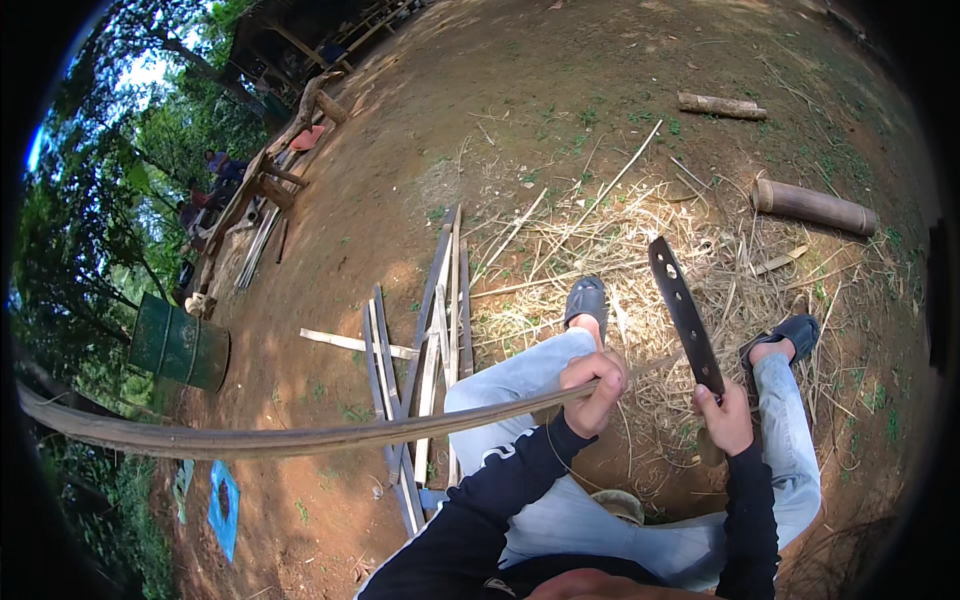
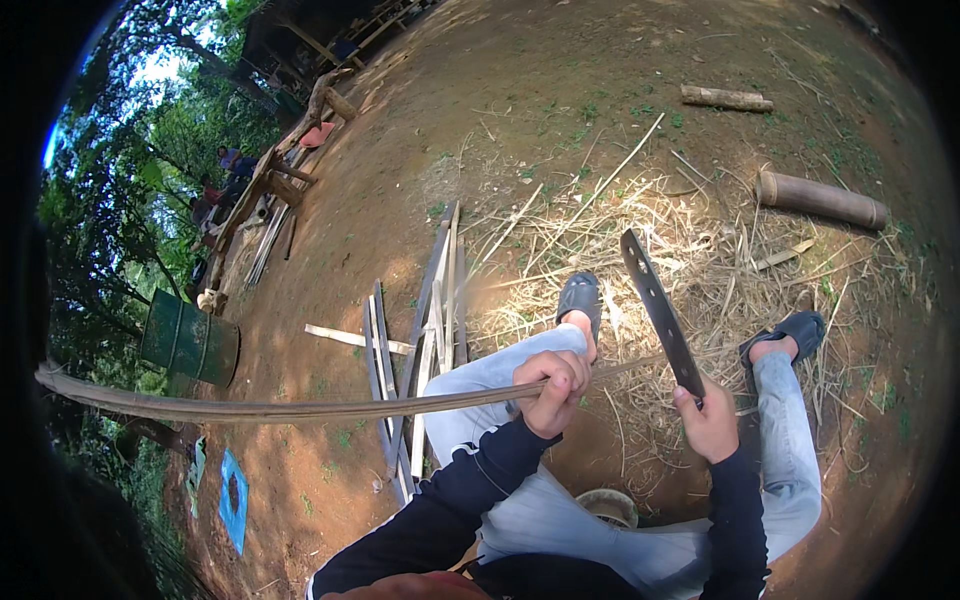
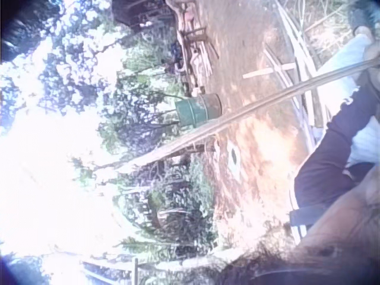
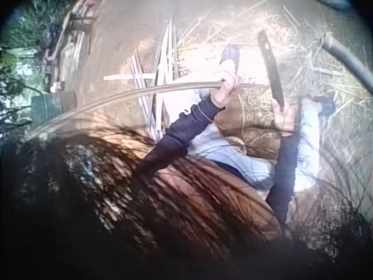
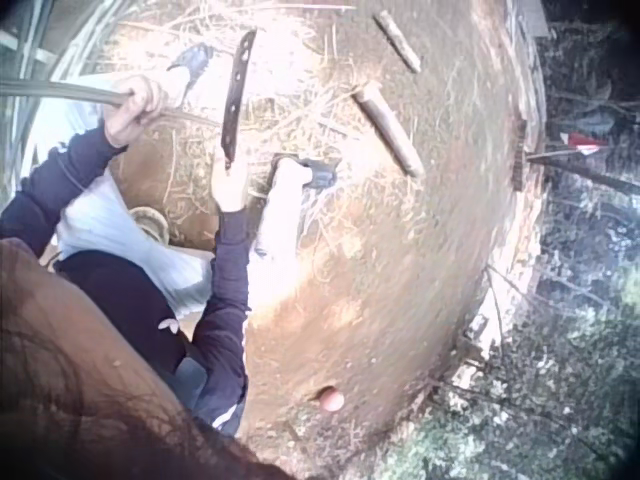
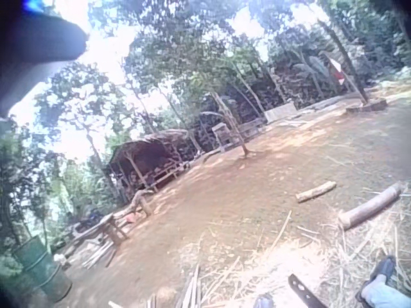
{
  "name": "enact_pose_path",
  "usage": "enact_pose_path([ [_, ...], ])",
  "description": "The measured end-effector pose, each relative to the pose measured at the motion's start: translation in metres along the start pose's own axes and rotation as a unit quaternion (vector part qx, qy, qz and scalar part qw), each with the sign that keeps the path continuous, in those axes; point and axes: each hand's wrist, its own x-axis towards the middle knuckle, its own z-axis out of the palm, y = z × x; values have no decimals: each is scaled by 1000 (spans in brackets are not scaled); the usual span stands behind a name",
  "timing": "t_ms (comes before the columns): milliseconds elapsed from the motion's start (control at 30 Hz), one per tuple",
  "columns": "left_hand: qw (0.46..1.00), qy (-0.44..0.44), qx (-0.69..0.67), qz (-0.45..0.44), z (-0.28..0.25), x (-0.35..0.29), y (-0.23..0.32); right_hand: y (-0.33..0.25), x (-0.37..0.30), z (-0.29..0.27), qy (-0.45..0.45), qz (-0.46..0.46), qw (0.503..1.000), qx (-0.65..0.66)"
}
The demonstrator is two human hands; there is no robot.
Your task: The person uses a cleaver to shave and smooth the surface of a long bamboo strip, repeatedly scraping the blade along the wood while holding it by hand and sitting on the ground.
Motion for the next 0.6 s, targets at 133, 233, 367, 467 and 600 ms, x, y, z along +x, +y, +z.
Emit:
enact_pose_path([
  [133,999,0,18,48,27,-17,2,-19,-23,9,-35,-74,993,-83],
  [233,996,-21,27,79,36,-32,1,0,-28,15,-28,-113,992,-54],
  [367,993,-27,49,108,41,-55,12,23,-30,16,-48,-62,990,-118],
  [467,988,-75,66,115,47,-62,18,4,-41,19,-57,-134,979,-145],
  [600,986,-130,77,68,54,-75,15,27,-42,15,-38,-134,964,-227],
])
